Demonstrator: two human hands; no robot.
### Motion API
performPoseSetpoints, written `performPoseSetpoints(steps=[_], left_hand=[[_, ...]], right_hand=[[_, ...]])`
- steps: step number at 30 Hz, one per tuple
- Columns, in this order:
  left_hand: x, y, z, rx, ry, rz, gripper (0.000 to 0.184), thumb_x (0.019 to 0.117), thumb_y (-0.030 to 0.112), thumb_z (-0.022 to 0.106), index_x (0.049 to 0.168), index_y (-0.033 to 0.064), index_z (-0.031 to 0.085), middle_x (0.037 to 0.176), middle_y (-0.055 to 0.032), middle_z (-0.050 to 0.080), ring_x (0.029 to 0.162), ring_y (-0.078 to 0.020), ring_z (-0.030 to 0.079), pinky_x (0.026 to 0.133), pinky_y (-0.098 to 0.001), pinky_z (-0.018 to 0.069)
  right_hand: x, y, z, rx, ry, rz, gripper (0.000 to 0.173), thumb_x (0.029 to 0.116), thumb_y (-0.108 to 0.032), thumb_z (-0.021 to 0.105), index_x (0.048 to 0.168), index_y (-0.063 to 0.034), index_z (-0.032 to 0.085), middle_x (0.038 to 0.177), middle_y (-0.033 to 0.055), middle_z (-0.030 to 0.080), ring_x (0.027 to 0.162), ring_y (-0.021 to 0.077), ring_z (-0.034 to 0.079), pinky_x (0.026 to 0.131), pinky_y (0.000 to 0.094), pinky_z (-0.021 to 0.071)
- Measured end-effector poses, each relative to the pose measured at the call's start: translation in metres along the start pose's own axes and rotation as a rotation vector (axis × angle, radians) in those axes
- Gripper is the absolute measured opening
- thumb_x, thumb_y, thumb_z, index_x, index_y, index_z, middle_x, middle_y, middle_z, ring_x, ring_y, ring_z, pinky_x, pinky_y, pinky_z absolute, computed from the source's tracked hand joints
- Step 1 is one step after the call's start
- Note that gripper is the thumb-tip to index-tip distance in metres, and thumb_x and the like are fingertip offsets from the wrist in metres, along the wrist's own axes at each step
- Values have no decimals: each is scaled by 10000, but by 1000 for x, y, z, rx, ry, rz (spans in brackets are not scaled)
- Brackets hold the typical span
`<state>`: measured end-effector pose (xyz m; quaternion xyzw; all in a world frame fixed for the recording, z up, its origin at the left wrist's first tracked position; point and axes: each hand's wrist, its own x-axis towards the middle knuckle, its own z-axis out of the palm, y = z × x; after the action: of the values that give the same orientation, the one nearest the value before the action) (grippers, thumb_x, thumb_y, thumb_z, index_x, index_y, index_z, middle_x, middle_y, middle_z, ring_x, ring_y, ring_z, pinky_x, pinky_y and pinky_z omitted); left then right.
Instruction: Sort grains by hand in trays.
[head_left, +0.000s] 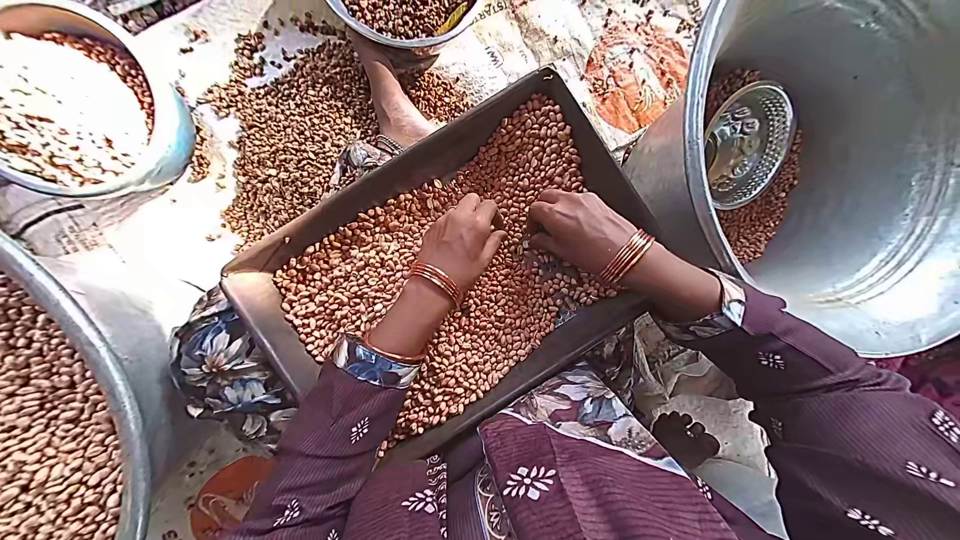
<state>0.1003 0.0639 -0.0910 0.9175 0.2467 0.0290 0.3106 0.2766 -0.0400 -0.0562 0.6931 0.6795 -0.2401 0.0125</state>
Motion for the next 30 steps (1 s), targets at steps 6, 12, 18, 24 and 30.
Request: performPoseSetpoints(steps=[6,12,18,24,30], left_hand=[[8,5,1,105,-51,-81,264,1051,179,577,1211,-10,667,1137,-241,647,1031,-422,678,857,-554,559],[13,7,1,96,-79,-89,281,1056,179,548,1228,-24,640,1176,-241,642,1067,-416,674,863,-552,556],[14,8,2,103,-83,-47,273,1063,150,535,1246,-29,630,1164,-243,650,1063,-418,678,876,-547,550],[9,-3,-7,-618,207,-213,108,1014,122,565,1026,53,647,748,-19,540,613,-110,477,605,-295,408],[-5,-1,-7,-771,112,-177,191,1052,122,438,1019,33,604,732,-42,519,578,-107,458,544,-269,371]], right_hand=[[-4,-8,6,-111,35,69,215,976,-168,697,1010,44,682,1034,228,664,946,403,687,777,529,562],[-7,-18,-3,-264,-21,1,169,1013,-120,611,998,26,694,982,205,689,897,389,702,667,503,537],[-4,-25,-17,-289,-216,107,168,1032,-171,595,1028,-28,684,948,169,688,844,374,696,645,533,514],[-17,-34,-21,-352,-177,80,75,966,-44,655,1026,-53,699,813,160,674,737,372,683,574,513,495],[2,-15,-22,-194,-470,25,257,962,-367,640,907,-118,677,780,78,650,784,293,664,651,532,481]])
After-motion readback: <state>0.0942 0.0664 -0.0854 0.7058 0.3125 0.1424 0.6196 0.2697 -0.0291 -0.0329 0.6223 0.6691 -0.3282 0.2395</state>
